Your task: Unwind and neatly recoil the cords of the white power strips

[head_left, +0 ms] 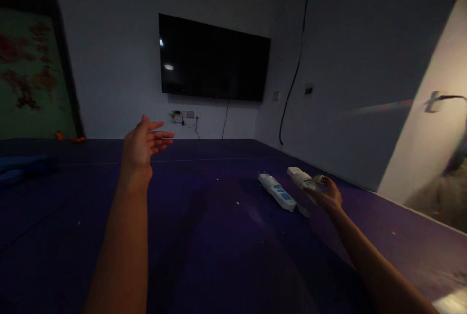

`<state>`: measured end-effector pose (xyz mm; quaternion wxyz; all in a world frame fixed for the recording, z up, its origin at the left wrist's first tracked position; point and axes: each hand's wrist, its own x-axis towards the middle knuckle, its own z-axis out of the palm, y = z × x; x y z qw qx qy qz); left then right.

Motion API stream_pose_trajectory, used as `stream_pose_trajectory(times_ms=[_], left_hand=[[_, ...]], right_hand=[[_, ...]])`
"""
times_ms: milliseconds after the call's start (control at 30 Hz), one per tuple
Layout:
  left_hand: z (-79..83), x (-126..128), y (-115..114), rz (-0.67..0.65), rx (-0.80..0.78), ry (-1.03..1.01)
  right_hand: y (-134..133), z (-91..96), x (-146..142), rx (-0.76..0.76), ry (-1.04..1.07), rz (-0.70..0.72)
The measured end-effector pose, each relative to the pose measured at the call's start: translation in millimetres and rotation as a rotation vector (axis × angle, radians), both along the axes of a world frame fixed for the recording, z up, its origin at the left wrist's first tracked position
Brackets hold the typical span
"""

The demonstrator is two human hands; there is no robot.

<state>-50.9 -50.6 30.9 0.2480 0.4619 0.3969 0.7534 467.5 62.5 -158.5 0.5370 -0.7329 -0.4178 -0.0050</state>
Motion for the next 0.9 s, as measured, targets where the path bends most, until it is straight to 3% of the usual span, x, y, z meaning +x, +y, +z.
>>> stream_pose_trajectory(times_ms=[233, 600, 900], left_hand=[[8.3, 7, -14, 0.014, -0.032, 0.021], [3.7, 7, -7, -0.024, 0.051, 0.075], [4.2, 9, -9, 0.001, 0.014, 0.112]], right_hand=[[3, -24.8, 1, -0.065, 0.035, 0.008], [6, -26.3, -10, -0.063, -0.023, 0.053], [7, -28.1, -14, -0.041, 0.005, 0.111]])
